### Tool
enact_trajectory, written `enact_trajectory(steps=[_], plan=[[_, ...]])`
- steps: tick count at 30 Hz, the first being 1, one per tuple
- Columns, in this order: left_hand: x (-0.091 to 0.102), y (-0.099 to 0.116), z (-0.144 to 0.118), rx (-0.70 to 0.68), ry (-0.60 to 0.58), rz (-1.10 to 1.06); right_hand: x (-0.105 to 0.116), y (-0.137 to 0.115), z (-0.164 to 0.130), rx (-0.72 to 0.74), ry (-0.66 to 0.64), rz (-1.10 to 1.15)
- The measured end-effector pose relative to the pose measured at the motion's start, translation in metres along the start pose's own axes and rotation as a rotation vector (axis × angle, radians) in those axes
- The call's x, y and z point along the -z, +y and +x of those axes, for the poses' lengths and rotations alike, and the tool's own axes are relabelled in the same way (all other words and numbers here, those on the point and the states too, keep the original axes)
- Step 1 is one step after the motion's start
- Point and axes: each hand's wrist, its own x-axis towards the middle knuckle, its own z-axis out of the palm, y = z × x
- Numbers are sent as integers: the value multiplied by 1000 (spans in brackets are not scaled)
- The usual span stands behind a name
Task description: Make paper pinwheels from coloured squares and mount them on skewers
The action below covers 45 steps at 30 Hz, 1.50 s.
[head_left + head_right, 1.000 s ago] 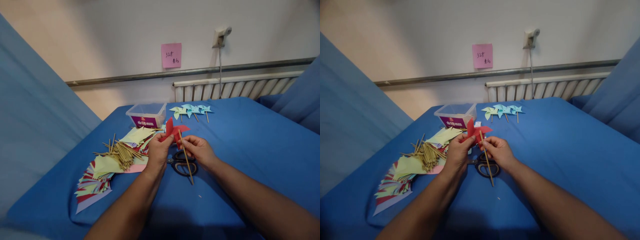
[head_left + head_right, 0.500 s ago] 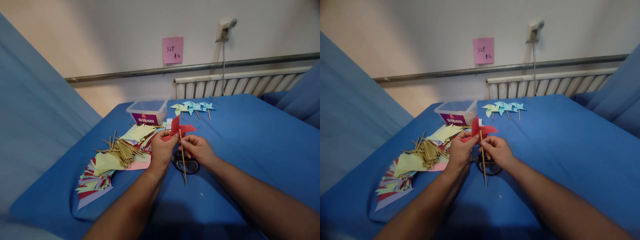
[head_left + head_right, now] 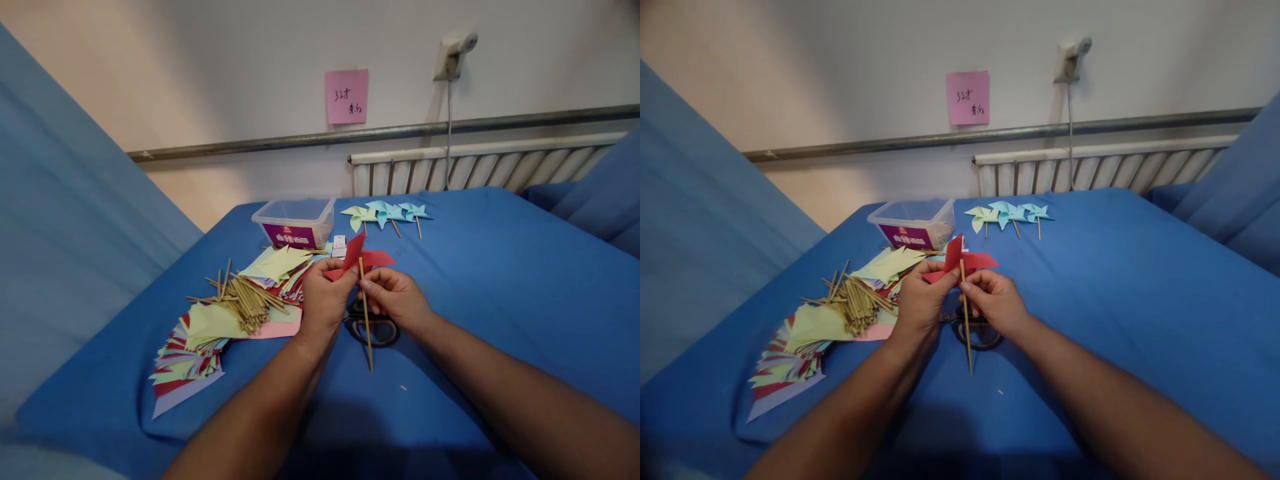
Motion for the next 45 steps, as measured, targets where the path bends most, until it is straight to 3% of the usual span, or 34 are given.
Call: enact_trajectory(steps=[45], plan=[[1, 10, -3, -38, -4, 100, -5, 6, 1, 13, 35, 17]])
